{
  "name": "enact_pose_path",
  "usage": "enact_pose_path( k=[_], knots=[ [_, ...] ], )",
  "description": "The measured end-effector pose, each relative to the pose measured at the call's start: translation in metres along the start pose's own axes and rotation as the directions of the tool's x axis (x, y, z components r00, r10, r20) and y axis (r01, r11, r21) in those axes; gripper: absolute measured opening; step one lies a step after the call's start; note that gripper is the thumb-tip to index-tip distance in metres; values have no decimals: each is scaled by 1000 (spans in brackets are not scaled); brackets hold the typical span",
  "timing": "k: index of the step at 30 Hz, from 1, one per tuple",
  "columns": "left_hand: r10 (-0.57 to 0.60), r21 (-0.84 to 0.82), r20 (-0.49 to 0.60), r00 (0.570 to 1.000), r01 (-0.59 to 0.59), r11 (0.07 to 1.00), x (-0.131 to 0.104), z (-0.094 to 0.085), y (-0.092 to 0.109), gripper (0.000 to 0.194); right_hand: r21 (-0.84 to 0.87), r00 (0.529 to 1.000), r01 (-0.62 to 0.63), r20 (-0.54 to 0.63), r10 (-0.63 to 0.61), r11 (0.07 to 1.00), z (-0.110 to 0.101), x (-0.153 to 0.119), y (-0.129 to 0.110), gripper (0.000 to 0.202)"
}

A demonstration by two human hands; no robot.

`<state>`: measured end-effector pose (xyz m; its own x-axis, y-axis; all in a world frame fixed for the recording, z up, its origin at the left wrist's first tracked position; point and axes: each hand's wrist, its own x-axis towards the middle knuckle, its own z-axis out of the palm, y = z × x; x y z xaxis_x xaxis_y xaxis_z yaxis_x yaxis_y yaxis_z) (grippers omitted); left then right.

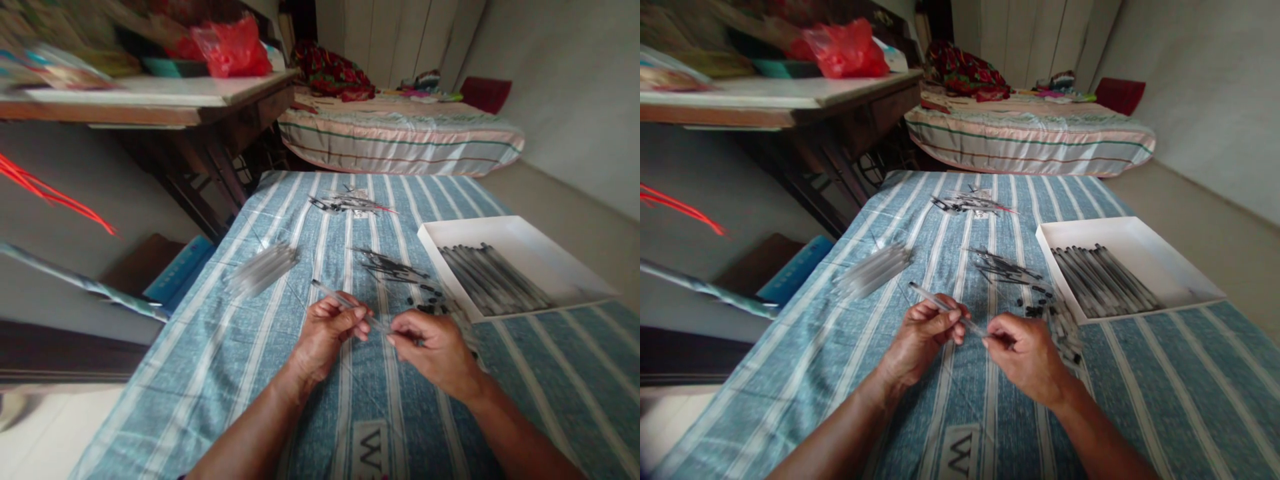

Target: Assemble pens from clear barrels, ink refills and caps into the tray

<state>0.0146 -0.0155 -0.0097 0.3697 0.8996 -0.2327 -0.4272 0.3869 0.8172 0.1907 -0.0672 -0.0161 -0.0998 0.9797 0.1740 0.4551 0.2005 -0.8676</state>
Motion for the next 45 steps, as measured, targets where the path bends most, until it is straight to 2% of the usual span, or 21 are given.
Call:
enact_pose_path(
  k=[4,9,15,21,23,25,28,29,31,34,36,38,39,41,43,45],
  knots=[
    [-34,1,-21,999,34,999,1,-1,-1,16,-22,998,38,-48,-39,999,6,0,-3,6],
    [-74,0,-61,995,74,997,3,-4,-2,12,-107,981,159,-92,-169,981,13,-2,-7,13],
    [-118,5,-68,991,119,993,3,-3,-5,14,-192,960,219,-132,-246,957,17,-1,-6,20],
    [-129,29,-65,989,132,991,6,-1,-6,17,-248,964,228,-79,-254,942,7,3,-12,20],
    [-121,69,-60,991,125,990,6,-3,-3,19,-320,958,209,-121,-259,924,-5,3,-11,21],
    [-73,130,-91,993,85,988,7,-5,3,22,-398,941,152,-222,-256,905,-25,2,-5,20],
    [13,218,-164,986,23,976,7,-8,10,20,-530,893,-56,-406,-195,846,-65,0,16,19],
    [32,243,-175,984,12,970,7,-9,11,19,-574,860,-135,-473,-192,808,-80,-1,24,20],
    [48,287,-175,983,5,958,6,-8,12,17,-631,828,-258,-535,-168,732,-107,-3,41,23],
    [50,347,-160,986,9,938,6,-6,10,15,-707,843,-348,-523,-124,616,-136,-5,58,26],
    [58,389,-156,986,7,921,6,-4,8,14,-763,866,-380,-493,-90,523,-143,-7,61,27],
    [84,437,-163,983,-4,899,6,-3,8,13,-782,858,-399,-503,-105,479,-139,-10,59,28],
    [98,460,-166,981,-10,888,6,-3,8,13,-774,849,-393,-513,-128,497,-135,-12,56,29],
    [124,506,-167,978,-23,862,8,-5,9,13,-736,844,-333,-511,-162,590,-121,-17,51,30],
    [172,570,-169,970,-46,821,10,-11,10,13,-691,891,-239,-435,-127,683,-105,-22,46,27],
    [256,661,-187,948,-71,747,14,-21,14,14,-652,951,-165,-305,-57,740,-90,-26,43,24]
  ],
)
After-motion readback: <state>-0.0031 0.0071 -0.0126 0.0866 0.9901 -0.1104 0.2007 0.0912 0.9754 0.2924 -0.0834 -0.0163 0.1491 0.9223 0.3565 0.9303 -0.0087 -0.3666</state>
